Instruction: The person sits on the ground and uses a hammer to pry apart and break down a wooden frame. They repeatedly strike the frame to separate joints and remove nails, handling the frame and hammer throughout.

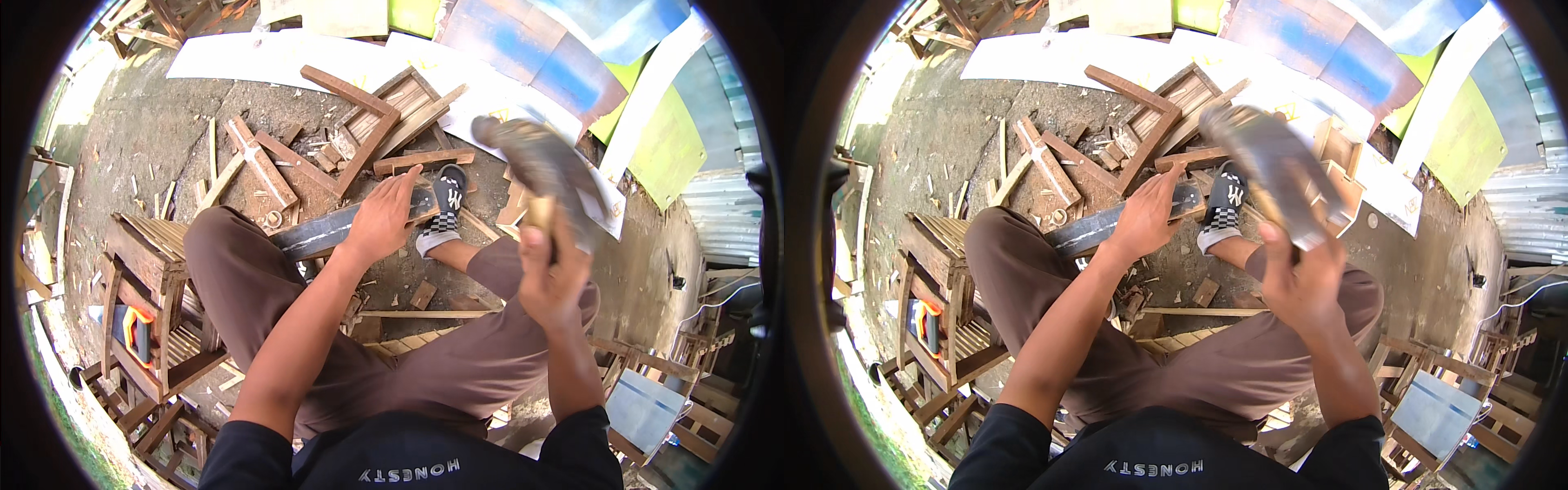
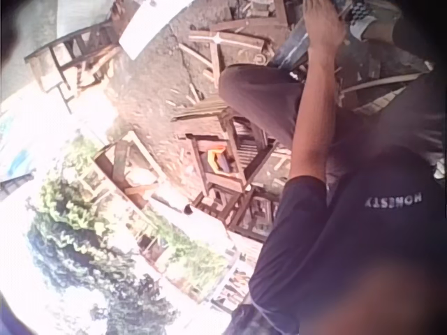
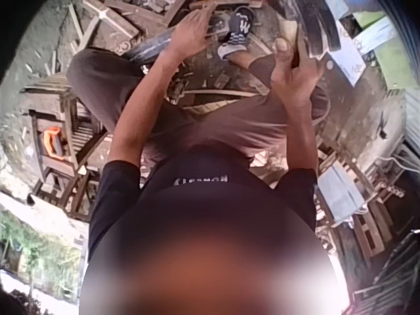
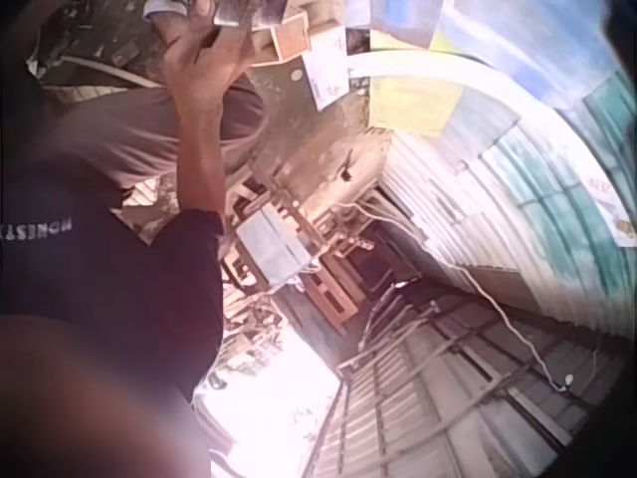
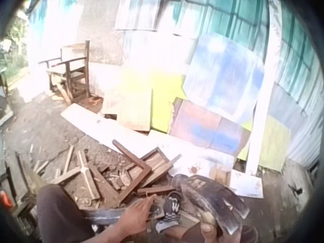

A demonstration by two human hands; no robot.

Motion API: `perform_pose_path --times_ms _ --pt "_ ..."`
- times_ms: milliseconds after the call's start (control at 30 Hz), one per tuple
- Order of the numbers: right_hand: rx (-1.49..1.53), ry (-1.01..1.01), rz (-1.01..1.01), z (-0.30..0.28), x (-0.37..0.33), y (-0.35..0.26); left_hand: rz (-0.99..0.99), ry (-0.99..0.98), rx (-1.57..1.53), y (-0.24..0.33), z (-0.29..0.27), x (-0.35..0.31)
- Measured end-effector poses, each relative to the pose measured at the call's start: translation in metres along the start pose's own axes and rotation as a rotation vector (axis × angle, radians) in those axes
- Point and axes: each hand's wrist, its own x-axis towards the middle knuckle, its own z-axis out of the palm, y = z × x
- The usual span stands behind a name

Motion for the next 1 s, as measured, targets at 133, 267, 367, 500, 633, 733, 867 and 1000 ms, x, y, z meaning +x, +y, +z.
perform_pose_path --times_ms 133,267,367,500,633,733,867,1000 --pt "0.551 0.148 -0.162 0.01 -0.005 0.002 0.029 0.045 -0.039 -0.003 0.001 0.0" --pt "-0.046 -0.072 -0.264 0.056 -0.022 0.049 -0.037 0.008 -0.046 -0.002 -0.002 0.002" --pt "0.095 -0.34 0.189 0.069 -0.039 0.08 -0.01 0.022 -0.124 -0.003 -0.014 0.008" --pt "0.534 -0.192 0.611 0.075 -0.072 0.09 -0.122 -0.021 -0.238 -0.003 -0.044 -0.004" --pt "0.825 -0.103 0.965 0.068 -0.082 0.1 -0.184 0.085 0.005 -0.01 -0.093 -0.006" --pt "0.9 -0.087 1.046 0.063 -0.074 0.108 -0.307 0.373 -0.082 -0.023 -0.152 -0.023" --pt "0.982 -0.095 1.087 0.068 -0.062 0.109 -0.496 0.555 0.006 -0.042 -0.215 -0.083" --pt "1.059 -0.129 1.097 0.077 -0.055 0.106 -0.755 0.278 -0.066 -0.044 -0.215 -0.167"
